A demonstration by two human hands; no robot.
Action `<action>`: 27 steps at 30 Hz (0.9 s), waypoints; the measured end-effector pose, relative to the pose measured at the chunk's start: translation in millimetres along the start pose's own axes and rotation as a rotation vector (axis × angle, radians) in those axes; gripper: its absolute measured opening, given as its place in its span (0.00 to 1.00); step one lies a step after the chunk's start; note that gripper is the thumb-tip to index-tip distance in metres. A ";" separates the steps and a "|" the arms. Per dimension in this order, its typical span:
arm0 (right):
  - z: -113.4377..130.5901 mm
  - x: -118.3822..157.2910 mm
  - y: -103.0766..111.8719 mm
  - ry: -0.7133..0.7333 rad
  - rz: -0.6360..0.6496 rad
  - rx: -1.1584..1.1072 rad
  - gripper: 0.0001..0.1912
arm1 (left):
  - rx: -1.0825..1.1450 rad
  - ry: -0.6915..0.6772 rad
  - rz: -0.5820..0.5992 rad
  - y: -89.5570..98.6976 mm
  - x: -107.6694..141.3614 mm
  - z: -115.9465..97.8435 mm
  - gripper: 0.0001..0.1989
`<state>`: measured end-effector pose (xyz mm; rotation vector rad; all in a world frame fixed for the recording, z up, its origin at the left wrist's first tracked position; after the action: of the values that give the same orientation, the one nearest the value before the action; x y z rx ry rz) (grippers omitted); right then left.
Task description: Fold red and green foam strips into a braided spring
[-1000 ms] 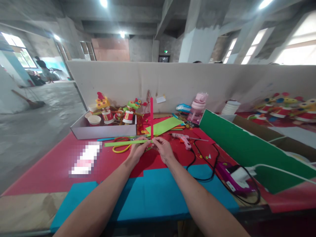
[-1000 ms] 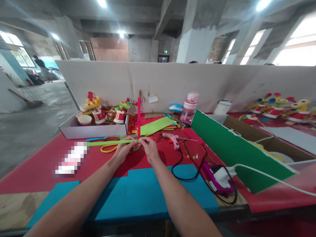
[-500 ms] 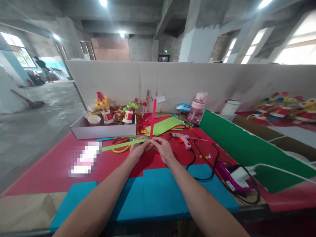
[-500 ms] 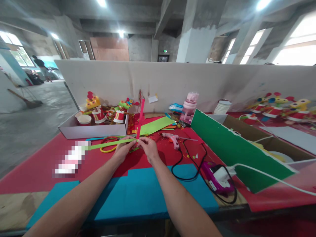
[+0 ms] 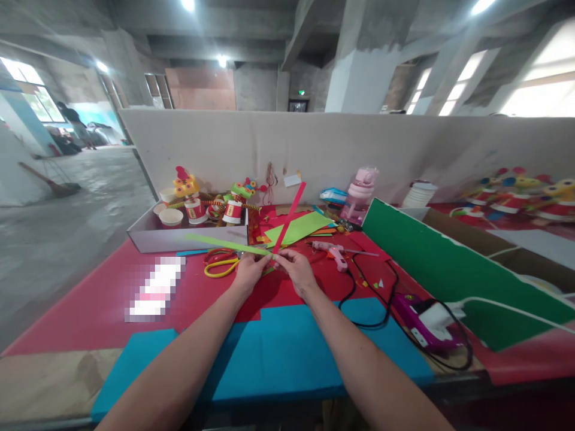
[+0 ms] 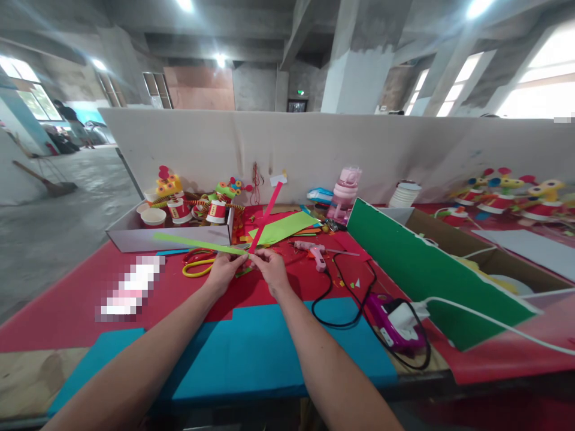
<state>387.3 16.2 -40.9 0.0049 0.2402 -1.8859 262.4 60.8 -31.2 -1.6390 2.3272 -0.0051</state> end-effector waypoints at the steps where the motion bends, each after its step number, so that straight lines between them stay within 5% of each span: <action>1: 0.3 0.1 0.6 -0.001 -0.001 0.014 0.14 | -0.023 -0.003 -0.001 0.0 0.3 -0.7 0.12; 7: 1.9 0.1 1.8 0.046 -0.051 0.035 0.12 | 0.011 0.079 0.032 -3.3 -0.1 5.9 0.16; 27: 3.1 3.1 -3.7 0.004 -0.060 -0.085 0.13 | 0.055 0.038 0.054 -4.4 -0.3 3.5 0.17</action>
<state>383.2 13.9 -37.6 -0.0571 0.3263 -1.9336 267.4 60.1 -33.8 -1.5626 2.3767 -0.0888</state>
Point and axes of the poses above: each hand's wrist, its own x-axis away from the middle knuckle, its own y-axis out of the back of the hand, z = x × y, the point moved 5 cm from there along -x, towards the middle knuckle, and after that the axes turned 7 degrees about x, right-handed, at the moved point
